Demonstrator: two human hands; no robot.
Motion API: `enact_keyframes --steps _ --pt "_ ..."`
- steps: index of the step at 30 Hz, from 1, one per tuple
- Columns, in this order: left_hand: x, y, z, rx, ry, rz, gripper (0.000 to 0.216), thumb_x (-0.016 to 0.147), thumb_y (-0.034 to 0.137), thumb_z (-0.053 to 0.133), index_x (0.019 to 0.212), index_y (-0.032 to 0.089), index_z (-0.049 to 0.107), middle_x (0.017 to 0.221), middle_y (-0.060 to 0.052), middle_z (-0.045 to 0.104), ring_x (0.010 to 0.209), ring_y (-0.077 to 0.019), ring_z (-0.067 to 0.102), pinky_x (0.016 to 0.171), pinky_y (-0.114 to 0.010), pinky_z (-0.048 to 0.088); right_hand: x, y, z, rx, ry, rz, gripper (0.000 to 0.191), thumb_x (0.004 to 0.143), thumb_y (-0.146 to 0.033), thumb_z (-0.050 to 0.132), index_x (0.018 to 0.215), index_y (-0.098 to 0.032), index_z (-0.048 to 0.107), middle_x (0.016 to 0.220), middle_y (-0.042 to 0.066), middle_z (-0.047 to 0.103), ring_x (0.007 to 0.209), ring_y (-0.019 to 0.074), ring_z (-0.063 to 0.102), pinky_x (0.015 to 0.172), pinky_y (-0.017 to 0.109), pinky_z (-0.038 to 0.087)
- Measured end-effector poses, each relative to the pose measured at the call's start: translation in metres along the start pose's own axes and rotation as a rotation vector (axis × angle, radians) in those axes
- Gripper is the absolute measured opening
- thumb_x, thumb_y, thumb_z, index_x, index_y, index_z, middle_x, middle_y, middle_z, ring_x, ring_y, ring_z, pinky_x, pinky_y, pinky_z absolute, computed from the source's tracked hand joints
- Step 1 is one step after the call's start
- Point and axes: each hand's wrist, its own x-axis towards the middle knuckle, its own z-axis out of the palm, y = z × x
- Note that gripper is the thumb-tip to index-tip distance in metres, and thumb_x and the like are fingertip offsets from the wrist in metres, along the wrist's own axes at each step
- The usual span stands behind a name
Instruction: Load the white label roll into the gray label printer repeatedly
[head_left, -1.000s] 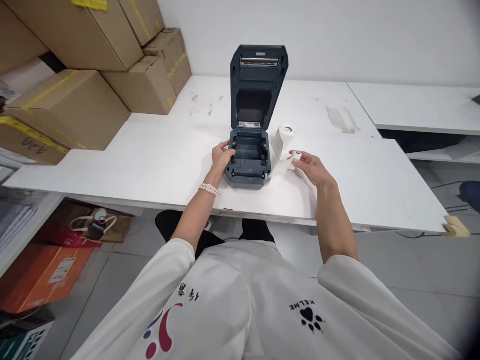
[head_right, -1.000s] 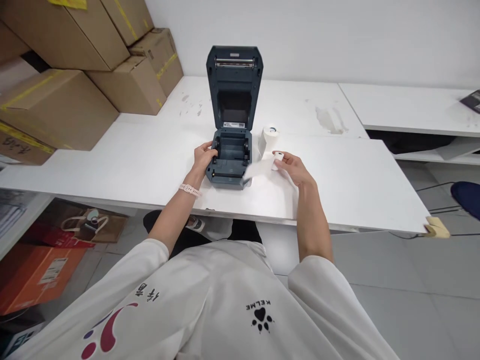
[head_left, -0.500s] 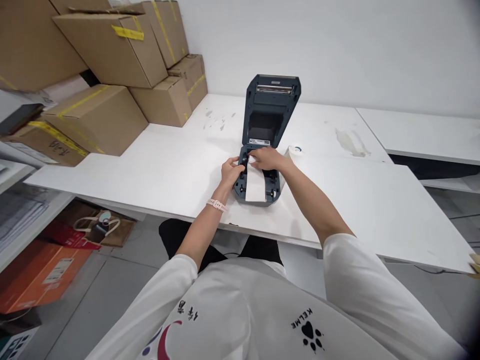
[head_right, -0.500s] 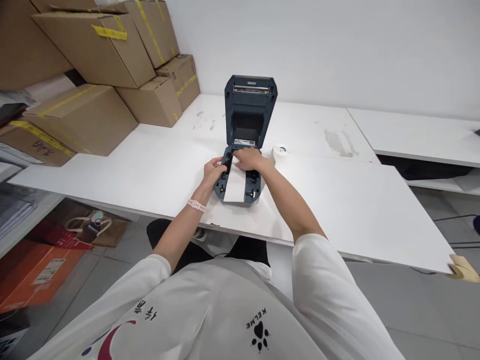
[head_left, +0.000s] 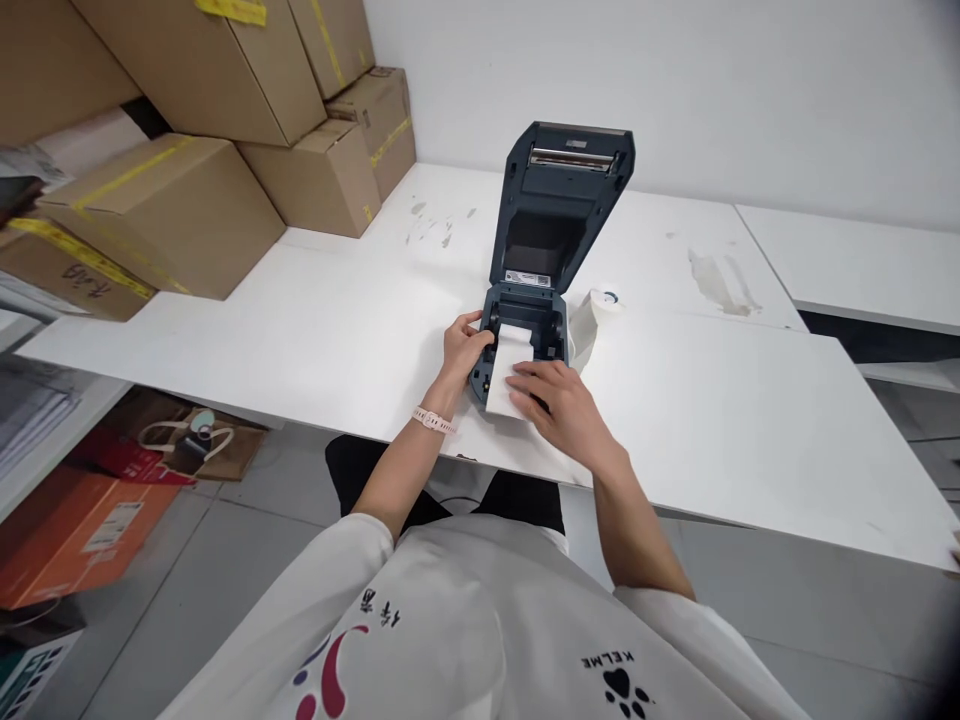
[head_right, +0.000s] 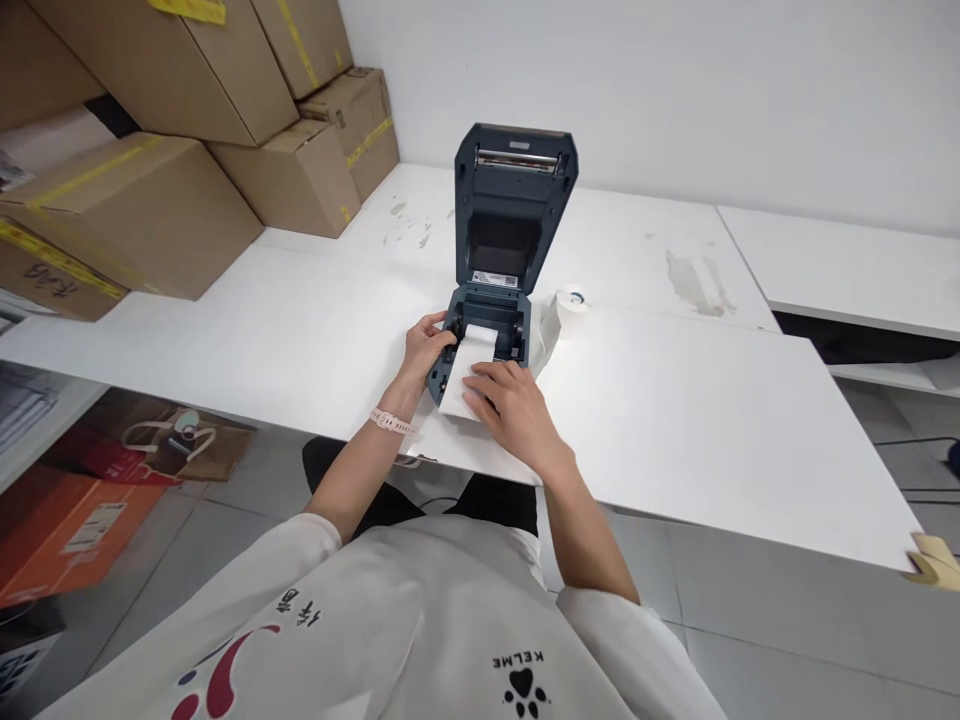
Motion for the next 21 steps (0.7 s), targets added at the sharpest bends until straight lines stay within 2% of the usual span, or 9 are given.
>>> enact_keyframes --steps 6,11,13,18,21 --pt "0.003 -0.005 -0.002 -0.017 -0.032 0.019 0.061 0.064 0.018 0.073 0.124 0.014 0.067 0.070 0.007 0.048 0.063 -0.0106 0.050 0.063 -0.026 0.041 -0.009 -0.007 0.022 -0.027 0.092 0.043 0.029 0.105 -0.038 0.053 0.125 -0.027 0.070 0.144 0.008 0.067 0.122 0.0347 0.060 0.096 0.056 0.051" --pt "0.005 -0.006 -0.003 -0.048 -0.060 0.004 0.064 0.064 0.021 0.076 0.126 0.014 0.066 0.069 0.007 0.046 0.062 -0.0102 0.047 0.062 -0.026 0.039 -0.009 -0.008 0.023 -0.065 0.142 0.054 0.022 0.105 -0.037 0.054 0.118 -0.028 0.070 0.138 0.007 0.070 0.116 0.0330 0.062 0.093 0.054 0.050" --pt "0.004 -0.006 -0.003 -0.047 -0.062 -0.003 0.064 0.064 0.022 0.077 0.126 0.015 0.066 0.068 0.008 0.045 0.061 -0.0101 0.046 0.061 -0.026 0.038 -0.008 -0.009 0.025 -0.075 0.147 0.073 0.019 0.104 -0.037 0.054 0.112 -0.028 0.069 0.135 0.006 0.072 0.115 0.0332 0.061 0.092 0.053 0.049" --pt "0.004 -0.004 -0.002 -0.044 -0.048 -0.016 0.063 0.064 0.021 0.078 0.126 0.016 0.066 0.067 0.008 0.044 0.061 -0.0097 0.046 0.061 -0.026 0.037 -0.003 -0.009 0.028 -0.083 0.131 0.091 0.014 0.104 -0.038 0.055 0.107 -0.027 0.063 0.143 0.005 0.068 0.126 0.0342 0.058 0.097 0.055 0.044" --pt "0.004 -0.005 -0.002 -0.053 -0.053 -0.016 0.065 0.063 0.023 0.080 0.126 0.015 0.066 0.068 0.008 0.044 0.061 -0.0093 0.045 0.060 -0.026 0.037 -0.002 -0.010 0.027 -0.111 0.122 0.078 0.013 0.105 -0.039 0.055 0.105 -0.026 0.059 0.142 0.006 0.069 0.123 0.0327 0.060 0.097 0.053 0.042"
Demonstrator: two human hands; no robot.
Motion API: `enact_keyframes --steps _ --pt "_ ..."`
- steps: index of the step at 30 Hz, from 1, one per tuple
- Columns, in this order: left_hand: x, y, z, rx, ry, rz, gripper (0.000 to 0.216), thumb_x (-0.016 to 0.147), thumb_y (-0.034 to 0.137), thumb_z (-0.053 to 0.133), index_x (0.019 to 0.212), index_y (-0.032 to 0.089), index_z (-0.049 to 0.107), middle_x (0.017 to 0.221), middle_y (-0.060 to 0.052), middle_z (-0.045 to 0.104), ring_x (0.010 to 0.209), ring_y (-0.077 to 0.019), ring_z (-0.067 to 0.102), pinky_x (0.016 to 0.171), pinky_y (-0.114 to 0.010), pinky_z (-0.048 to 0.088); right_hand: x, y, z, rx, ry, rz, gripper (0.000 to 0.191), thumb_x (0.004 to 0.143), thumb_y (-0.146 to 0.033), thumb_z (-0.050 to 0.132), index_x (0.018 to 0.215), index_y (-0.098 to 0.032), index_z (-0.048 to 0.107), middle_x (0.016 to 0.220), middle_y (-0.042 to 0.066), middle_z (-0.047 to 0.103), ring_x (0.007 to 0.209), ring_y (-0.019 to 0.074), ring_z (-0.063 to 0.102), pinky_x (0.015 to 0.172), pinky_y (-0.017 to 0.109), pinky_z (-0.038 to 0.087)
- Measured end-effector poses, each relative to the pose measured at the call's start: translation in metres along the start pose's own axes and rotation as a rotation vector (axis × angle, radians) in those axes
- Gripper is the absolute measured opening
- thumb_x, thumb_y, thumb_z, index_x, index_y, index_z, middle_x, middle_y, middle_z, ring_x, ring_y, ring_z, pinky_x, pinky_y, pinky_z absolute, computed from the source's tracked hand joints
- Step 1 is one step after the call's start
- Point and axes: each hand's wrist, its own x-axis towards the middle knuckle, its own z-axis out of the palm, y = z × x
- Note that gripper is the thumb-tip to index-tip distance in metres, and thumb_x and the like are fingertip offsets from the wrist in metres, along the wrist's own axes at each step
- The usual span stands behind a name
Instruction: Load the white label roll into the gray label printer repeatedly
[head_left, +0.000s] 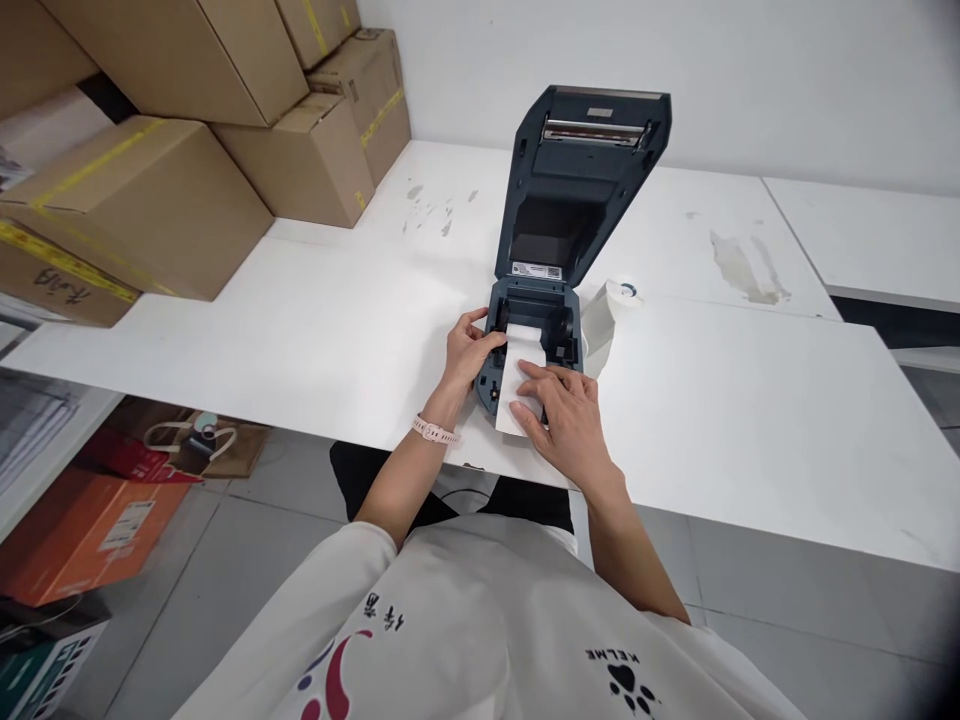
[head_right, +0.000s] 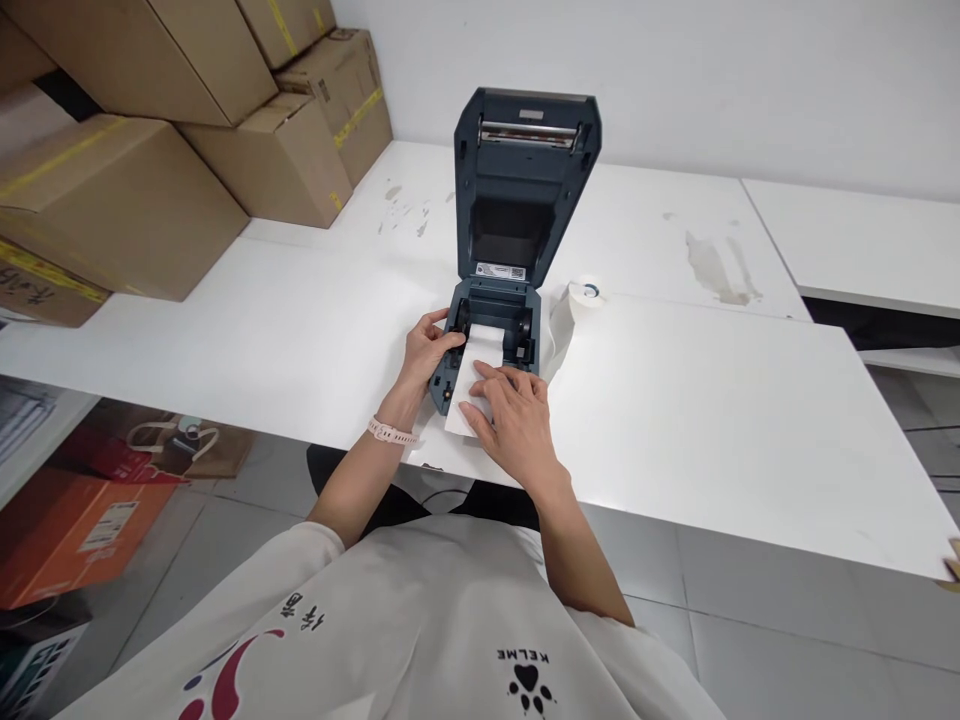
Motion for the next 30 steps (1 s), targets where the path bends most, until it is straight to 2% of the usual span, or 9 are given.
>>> enact_keyframes --steps 7,12,18,27,30 --pt "-0.001 0.002 0.000 -0.006 -0.004 -0.012 0.063 0.064 0.025 0.083 0.124 0.017 0.066 0.068 0.008 0.043 0.061 -0.0089 0.044 0.059 -0.025 0.039 0.001 0.000 -0.003 -0.001 -0.021 0.024 0.013 0.103 -0.040 0.058 0.105 -0.027 0.058 0.142 0.003 0.069 0.119 0.0333 0.059 0.094 0.052 0.039" --pt "-0.001 0.002 0.000 0.001 -0.004 -0.001 0.059 0.066 0.025 0.083 0.122 0.018 0.067 0.068 0.008 0.043 0.060 -0.0085 0.046 0.059 -0.025 0.039 -0.002 0.000 0.003 -0.004 0.095 0.017 0.013 0.101 -0.041 0.062 0.100 -0.029 0.062 0.132 0.002 0.074 0.113 0.0315 0.063 0.093 0.051 0.041" --pt "0.000 0.000 -0.002 -0.002 -0.030 -0.004 0.064 0.067 0.029 0.085 0.127 0.017 0.065 0.070 0.008 0.044 0.060 -0.0082 0.045 0.057 -0.025 0.040 -0.012 -0.002 0.018 -0.004 0.268 0.103 0.010 0.098 -0.038 0.067 0.096 -0.029 0.070 0.118 0.009 0.074 0.107 0.0319 0.067 0.090 0.052 0.045" --pt "-0.001 0.001 -0.002 -0.005 -0.017 -0.020 0.063 0.066 0.028 0.086 0.126 0.018 0.066 0.070 0.008 0.043 0.061 -0.0083 0.045 0.059 -0.024 0.040 -0.015 0.000 0.021 0.081 0.319 0.102 0.011 0.099 -0.030 0.061 0.097 -0.030 0.072 0.111 0.009 0.074 0.105 0.0302 0.068 0.093 0.053 0.046" --pt "0.000 0.001 -0.002 -0.017 -0.023 -0.018 0.064 0.067 0.028 0.086 0.127 0.017 0.066 0.070 0.008 0.044 0.060 -0.0079 0.045 0.057 -0.024 0.040 -0.017 0.001 0.019 0.077 0.305 0.067 0.011 0.099 -0.035 0.062 0.103 -0.030 0.071 0.112 0.009 0.074 0.105 0.0303 0.067 0.097 0.053 0.046"
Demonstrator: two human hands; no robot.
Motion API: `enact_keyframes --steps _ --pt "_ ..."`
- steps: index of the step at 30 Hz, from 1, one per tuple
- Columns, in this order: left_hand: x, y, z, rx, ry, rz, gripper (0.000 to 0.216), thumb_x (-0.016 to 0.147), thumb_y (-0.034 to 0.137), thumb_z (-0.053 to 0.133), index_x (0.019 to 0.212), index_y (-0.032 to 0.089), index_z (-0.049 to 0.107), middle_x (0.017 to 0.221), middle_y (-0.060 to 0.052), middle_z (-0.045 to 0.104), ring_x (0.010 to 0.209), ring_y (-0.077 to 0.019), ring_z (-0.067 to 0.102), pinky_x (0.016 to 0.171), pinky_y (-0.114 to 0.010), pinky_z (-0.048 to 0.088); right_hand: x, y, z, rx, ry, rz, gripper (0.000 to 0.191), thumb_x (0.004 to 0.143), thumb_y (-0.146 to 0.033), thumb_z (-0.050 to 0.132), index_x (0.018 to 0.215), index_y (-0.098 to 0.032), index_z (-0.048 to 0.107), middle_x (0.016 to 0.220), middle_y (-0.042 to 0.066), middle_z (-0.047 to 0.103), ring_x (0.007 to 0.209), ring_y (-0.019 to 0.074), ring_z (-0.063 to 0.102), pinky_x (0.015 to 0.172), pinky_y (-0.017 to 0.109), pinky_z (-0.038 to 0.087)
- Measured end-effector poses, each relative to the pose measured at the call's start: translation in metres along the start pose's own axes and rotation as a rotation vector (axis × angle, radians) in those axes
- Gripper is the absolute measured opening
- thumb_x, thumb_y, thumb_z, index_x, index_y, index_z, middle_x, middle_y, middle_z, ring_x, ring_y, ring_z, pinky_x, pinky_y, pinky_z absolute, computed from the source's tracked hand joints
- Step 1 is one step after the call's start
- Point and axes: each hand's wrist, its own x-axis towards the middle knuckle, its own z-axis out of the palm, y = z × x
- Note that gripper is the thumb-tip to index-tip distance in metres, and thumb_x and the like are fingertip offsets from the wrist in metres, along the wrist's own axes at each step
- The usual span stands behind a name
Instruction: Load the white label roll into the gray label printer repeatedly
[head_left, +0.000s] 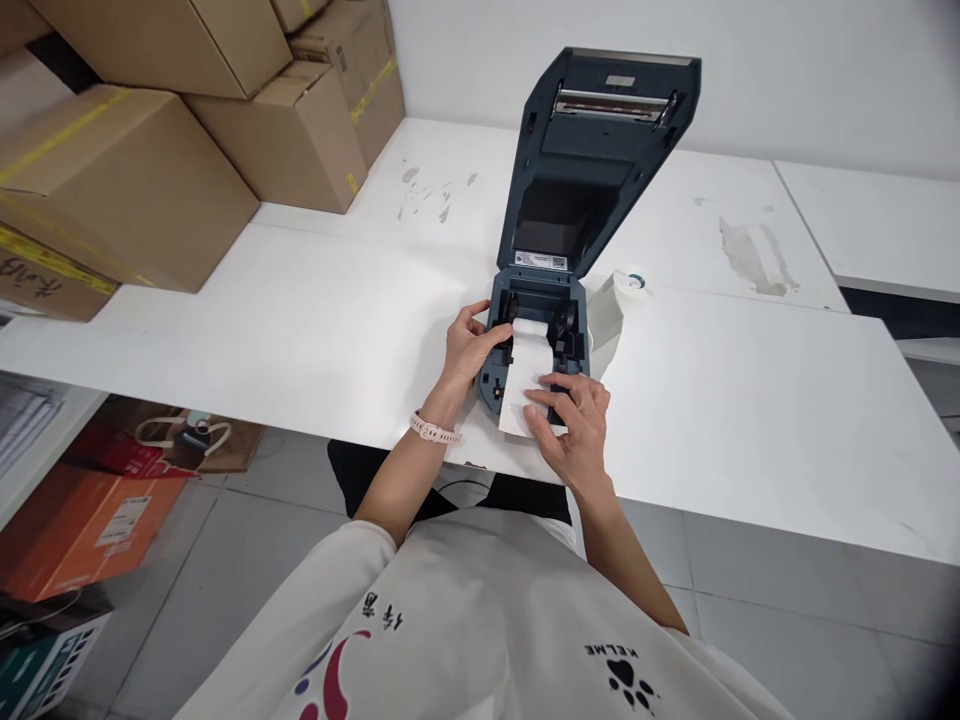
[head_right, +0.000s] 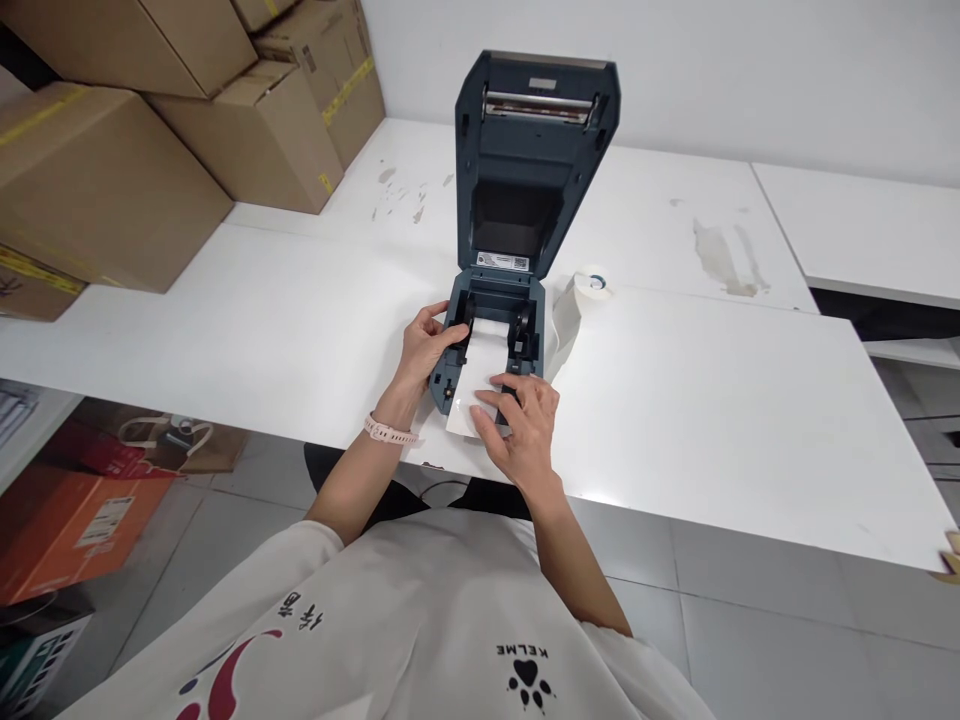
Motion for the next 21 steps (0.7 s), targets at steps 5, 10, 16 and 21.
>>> enact_keyframes --steps 5,10,16,21 --pt "-0.001 0.001 -0.001 0.017 -0.003 0.002 0.062 0.067 0.029 0.086 0.125 0.018 0.066 0.069 0.007 0.046 0.060 -0.0085 0.047 0.058 -0.024 0.042 -0.011 0.000 -0.009 -0.073 -0.137 -0.115 0.050 0.091 -0.057 0.071 0.131 -0.029 0.060 0.130 0.012 0.069 0.123 0.0333 0.063 0.115 0.056 0.037" --pt "0.001 -0.001 -0.001 0.037 -0.007 0.014 0.061 0.067 0.032 0.086 0.124 0.020 0.066 0.072 0.006 0.047 0.064 -0.0099 0.050 0.060 -0.025 0.043 -0.018 0.004 -0.005 -0.083 -0.041 -0.119 0.026 0.100 -0.034 0.066 0.125 -0.027 0.063 0.128 0.009 0.074 0.122 0.0280 0.065 0.115 0.051 0.038" --pt "0.008 -0.008 -0.003 0.061 -0.033 -0.007 0.074 0.068 0.034 0.085 0.136 0.025 0.058 0.137 -0.010 0.060 0.121 -0.0248 0.062 0.092 -0.034 0.055 -0.015 0.006 -0.003 -0.018 0.004 -0.080 0.021 0.100 -0.018 0.063 0.116 -0.030 0.069 0.122 0.005 0.076 0.117 0.0256 0.069 0.112 0.052 0.041" --pt "0.013 -0.015 -0.004 0.007 -0.135 -0.052 0.088 0.070 0.038 0.085 0.149 0.029 0.047 0.162 -0.011 0.045 0.146 -0.0320 0.048 0.110 -0.042 0.051 -0.015 0.006 -0.008 0.023 -0.028 -0.076 0.023 0.100 -0.016 0.061 0.117 -0.029 0.070 0.124 0.006 0.075 0.119 0.0249 0.068 0.114 0.051 0.041"
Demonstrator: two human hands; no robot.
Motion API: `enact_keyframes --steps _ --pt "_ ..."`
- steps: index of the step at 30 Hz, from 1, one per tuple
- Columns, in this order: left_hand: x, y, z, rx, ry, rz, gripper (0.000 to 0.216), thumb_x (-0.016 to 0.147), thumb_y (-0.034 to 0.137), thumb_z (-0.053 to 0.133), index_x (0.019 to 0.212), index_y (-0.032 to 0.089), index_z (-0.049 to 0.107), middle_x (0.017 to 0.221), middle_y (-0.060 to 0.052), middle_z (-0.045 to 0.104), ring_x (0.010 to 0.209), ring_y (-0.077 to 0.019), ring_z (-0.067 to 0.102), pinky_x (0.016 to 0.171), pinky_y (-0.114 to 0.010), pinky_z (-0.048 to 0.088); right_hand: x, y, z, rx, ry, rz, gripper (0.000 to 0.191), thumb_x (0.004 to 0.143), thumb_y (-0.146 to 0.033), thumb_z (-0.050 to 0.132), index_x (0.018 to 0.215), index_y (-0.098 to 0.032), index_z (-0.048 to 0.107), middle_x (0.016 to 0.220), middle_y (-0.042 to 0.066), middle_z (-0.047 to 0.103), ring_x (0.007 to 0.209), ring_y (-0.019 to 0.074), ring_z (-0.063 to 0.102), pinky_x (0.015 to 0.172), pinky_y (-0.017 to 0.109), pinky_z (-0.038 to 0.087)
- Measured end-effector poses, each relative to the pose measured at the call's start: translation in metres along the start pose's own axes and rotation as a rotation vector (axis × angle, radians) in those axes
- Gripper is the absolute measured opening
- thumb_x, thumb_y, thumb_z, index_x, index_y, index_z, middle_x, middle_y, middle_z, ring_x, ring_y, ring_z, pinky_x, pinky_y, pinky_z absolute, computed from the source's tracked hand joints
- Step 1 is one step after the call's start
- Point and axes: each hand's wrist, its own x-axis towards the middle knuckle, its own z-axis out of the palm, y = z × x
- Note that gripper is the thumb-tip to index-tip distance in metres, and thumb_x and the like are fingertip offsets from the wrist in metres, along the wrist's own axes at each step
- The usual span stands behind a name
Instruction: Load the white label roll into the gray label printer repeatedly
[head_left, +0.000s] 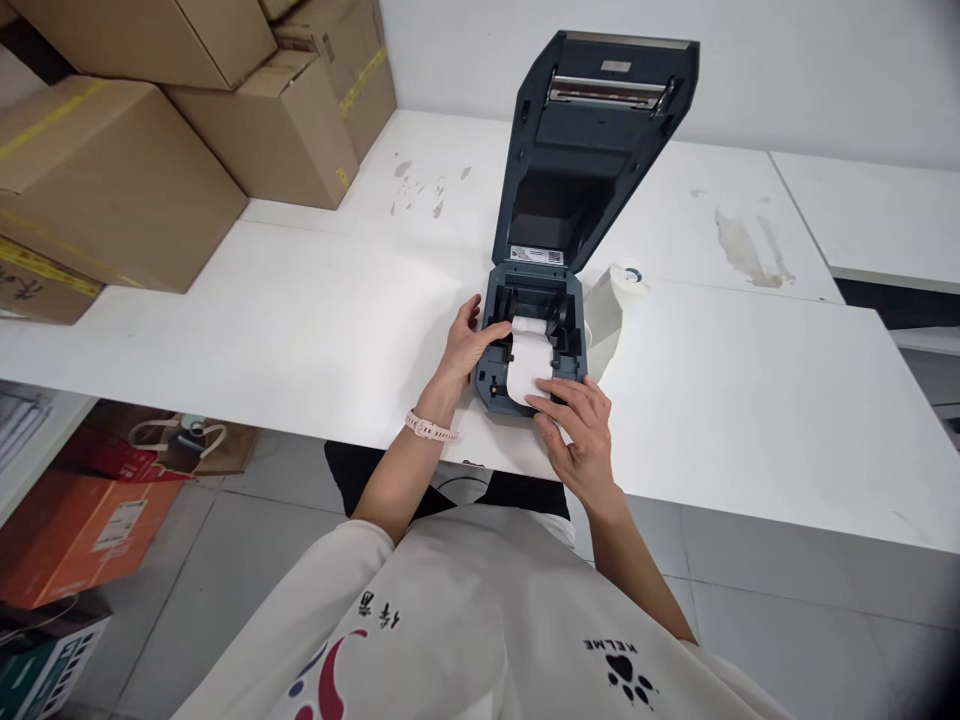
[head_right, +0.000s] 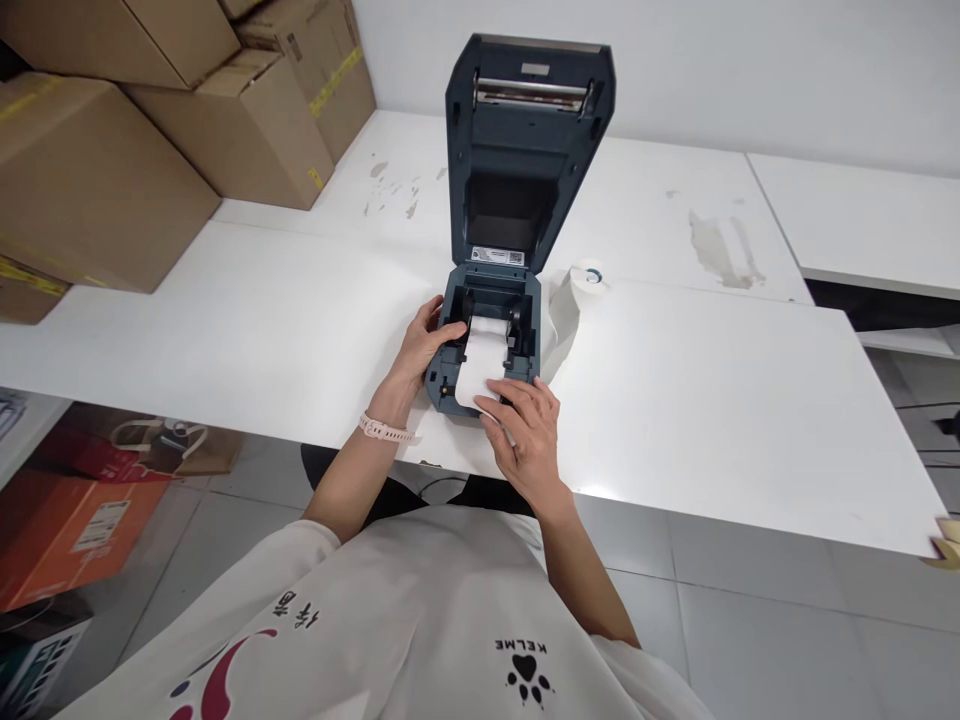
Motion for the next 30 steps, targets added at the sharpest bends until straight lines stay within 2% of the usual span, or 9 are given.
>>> enact_keyframes --steps 7,13,16,18,20,22,24,27,30 --pt "-0.002 0.001 -0.001 -0.011 -0.022 -0.007 0.091 0.070 0.039 0.086 0.151 0.028 0.046 0.164 -0.012 0.044 0.151 -0.0337 0.044 0.116 -0.045 0.047 0.001 0.005 -0.006 0.103 -0.009 -0.008 0.014 0.099 -0.031 0.067 0.111 -0.027 0.072 0.122 0.009 0.076 0.119 0.0285 0.068 0.113 0.055 0.041" --pt "-0.004 0.005 -0.001 -0.022 -0.027 -0.016 0.091 0.070 0.040 0.087 0.151 0.028 0.047 0.163 -0.012 0.045 0.149 -0.0343 0.046 0.115 -0.047 0.048 0.006 0.014 -0.019 0.302 -0.042 0.024 0.028 0.104 -0.043 0.055 0.090 -0.028 0.074 0.110 0.004 0.079 0.111 0.0284 0.071 0.107 0.056 0.047" --pt "-0.005 0.006 -0.001 -0.004 -0.019 -0.024 0.096 0.070 0.043 0.087 0.154 0.026 0.043 0.163 -0.014 0.043 0.148 -0.0342 0.047 0.115 -0.046 0.049 0.042 0.029 -0.030 0.353 0.116 0.146 0.025 0.105 -0.044 0.055 0.097 -0.033 0.076 0.111 0.000 0.077 0.114 0.0252 0.069 0.105 0.051 0.051" --pt "-0.010 0.006 -0.001 0.003 -0.023 -0.031 0.098 0.072 0.045 0.086 0.157 0.027 0.040 0.162 -0.015 0.045 0.147 -0.0341 0.049 0.115 -0.046 0.049 0.089 0.048 -0.035 0.365 0.299 0.283 0.030 0.103 -0.056 0.053 0.121 -0.040 0.071 0.132 -0.002 0.070 0.133 0.0250 0.060 0.115 0.051 0.046" --pt "-0.022 0.007 -0.001 0.007 -0.035 -0.030 0.097 0.075 0.048 0.084 0.158 0.027 0.038 0.161 -0.015 0.047 0.146 -0.0343 0.050 0.116 -0.046 0.048 0.146 0.070 -0.037 0.512 0.270 0.459 0.046 0.098 -0.071 0.050 0.138 -0.049 0.057 0.156 -0.008 0.054 0.146 0.0225 0.047 0.122 0.049 0.041" --pt "-0.040 0.008 -0.003 0.015 -0.046 -0.030 0.092 0.080 0.053 0.079 0.158 0.028 0.039 0.161 -0.013 0.049 0.150 -0.0343 0.046 0.120 -0.046 0.044 0.201 0.089 -0.036 0.732 0.157 0.589 0.066 0.100 -0.075 0.039 0.155 -0.040 0.038 0.169 -0.007 0.038 0.155 0.0200 0.037 0.128 0.053 0.032" --pt "-0.059 0.011 -0.008 0.011 -0.041 -0.058 0.083 0.084 0.061 0.071 0.156 0.031 0.043 0.160 -0.009 0.051 0.153 -0.0336 0.042 0.123 -0.046 0.040 0.240 0.099 -0.033 0.886 0.017 0.514 0.072 0.096 -0.083 0.032 0.150 -0.038 0.046 0.163 -0.011 0.045 0.154 0.0195 0.036 0.129 0.053 0.031" --pt "-0.081 0.016 -0.016 -0.055 -0.026 -0.132 0.077 0.090 0.070 0.055 0.156 0.030 0.044 0.160 -0.009 0.052 0.149 -0.0334 0.049 0.120 -0.047 0.042 0.248 0.093 -0.028 0.952 -0.007 0.383 0.081 0.075 -0.101 0.039 0.128 -0.045 0.065 0.144 -0.015 0.063 0.151 0.0243 0.038 0.124 0.052 0.040" --pt "-0.087 0.019 -0.023 -0.099 -0.038 -0.155 0.082 0.092 0.073 0.046 0.160 0.028 0.037 0.162 -0.012 0.050 0.141 -0.0331 0.056 0.113 -0.048 0.048 0.206 0.071 -0.027 0.836 0.120 0.361 0.090 0.070 -0.106 0.033 0.121 -0.042 0.070 0.137 -0.008 0.068 0.149 0.0316 0.044 0.117 0.053 0.047"
